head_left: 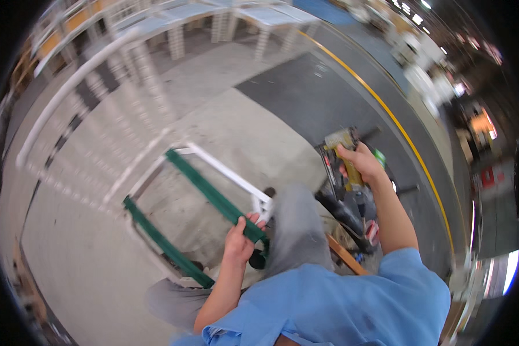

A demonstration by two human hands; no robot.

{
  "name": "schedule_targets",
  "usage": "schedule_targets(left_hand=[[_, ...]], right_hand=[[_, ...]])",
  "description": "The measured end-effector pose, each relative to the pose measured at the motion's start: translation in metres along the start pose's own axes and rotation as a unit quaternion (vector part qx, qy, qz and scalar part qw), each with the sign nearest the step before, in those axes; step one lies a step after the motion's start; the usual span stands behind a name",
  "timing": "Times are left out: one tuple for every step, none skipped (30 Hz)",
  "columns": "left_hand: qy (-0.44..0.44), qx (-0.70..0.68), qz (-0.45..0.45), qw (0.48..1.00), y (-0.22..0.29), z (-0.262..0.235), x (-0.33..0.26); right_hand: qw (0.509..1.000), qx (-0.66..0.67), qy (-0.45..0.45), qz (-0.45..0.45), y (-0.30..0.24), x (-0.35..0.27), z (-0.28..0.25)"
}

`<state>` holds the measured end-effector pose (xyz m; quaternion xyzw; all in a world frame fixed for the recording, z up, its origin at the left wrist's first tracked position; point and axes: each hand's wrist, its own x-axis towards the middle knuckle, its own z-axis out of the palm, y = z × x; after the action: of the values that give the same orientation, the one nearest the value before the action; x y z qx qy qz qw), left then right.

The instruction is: The person attaches green webbing slings to the seat frame of a white wooden chair. They position each sling, secure it with a nail gun, and trim the excess with scissors. The process is repeated for multiple slings across the seat.

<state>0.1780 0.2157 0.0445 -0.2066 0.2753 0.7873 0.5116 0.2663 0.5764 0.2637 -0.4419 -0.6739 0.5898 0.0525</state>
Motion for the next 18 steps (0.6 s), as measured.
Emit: schedule_targets(left_hand=[[0.006,-0.004,-0.035,0.999,-0.012,-0.007,-0.01],[0.016,-0.01,-0.064,0.998,-0.022,-0.017,-0.018],[0.037,0.006,-0.105,0.994,-0.03,-0.026,-0.022],[0.063,0.02,-0.139,0.988,-0.035,-0.035,-0.023],[0.098,0.032,-0.161,0.982,-0.03,-0.047,-0.025],[0.105,0.032,-0.172,0.979,-0.033,-0.049,-0.026],[0.113,0.031,-0.18,0.977,-0.035,-0.051,-0.025],[0.116,0.032,-0.193,0.974,-0.037,-0.051,-0.021],[0.097,0.023,-0.193,0.976,-0.037,-0.054,-0.019],[0.119,0.01,-0.156,0.981,-0.039,-0.053,-0.016],[0.141,-0.006,-0.109,0.984,-0.038,-0.055,-0.016],[0.162,-0.026,-0.065,0.984,-0.039,-0.056,-0.019],[0.15,-0.005,-0.057,0.987,-0.044,-0.054,-0.016],[0.136,0.001,-0.054,0.989,-0.049,-0.051,-0.013],[0.154,0.015,-0.015,0.988,-0.041,-0.056,-0.019],[0.173,0.027,0.02,0.984,-0.033,-0.059,-0.027],[0.151,0.016,-0.002,0.988,-0.042,-0.048,-0.016],[0.126,-0.003,-0.02,0.992,-0.049,-0.039,-0.006]], right_hand=[[1.0,0.006,0.029,0.012,0.021,-0.005,-0.021],[0.998,0.02,0.059,0.033,0.043,-0.011,-0.038],[0.994,0.033,0.085,0.052,0.062,-0.017,-0.054],[0.991,0.047,0.103,0.07,0.077,-0.019,-0.065],[0.991,0.077,0.087,0.067,0.095,-0.017,-0.062],[0.987,0.108,0.086,0.081,0.116,-0.021,-0.073],[0.983,0.137,0.082,0.093,0.135,-0.021,-0.082],[0.977,0.167,0.083,0.105,0.157,-0.021,-0.094],[0.969,0.197,0.091,0.117,0.175,-0.018,-0.101],[0.962,0.221,0.098,0.123,0.19,-0.013,-0.106],[0.956,0.245,0.096,0.127,0.201,-0.004,-0.103],[0.95,0.264,0.096,0.133,0.215,0.003,-0.103],[0.949,0.271,0.099,0.124,0.225,0.004,-0.113],[0.949,0.257,0.112,0.145,0.231,0.003,-0.127],[0.959,0.199,0.123,0.158,0.232,0.016,-0.107],[0.966,0.149,0.135,0.161,0.23,0.022,-0.089],[0.969,0.09,0.176,0.146,0.236,0.013,-0.123],[0.972,0.027,0.221,0.079,0.236,0.006,-0.15]])
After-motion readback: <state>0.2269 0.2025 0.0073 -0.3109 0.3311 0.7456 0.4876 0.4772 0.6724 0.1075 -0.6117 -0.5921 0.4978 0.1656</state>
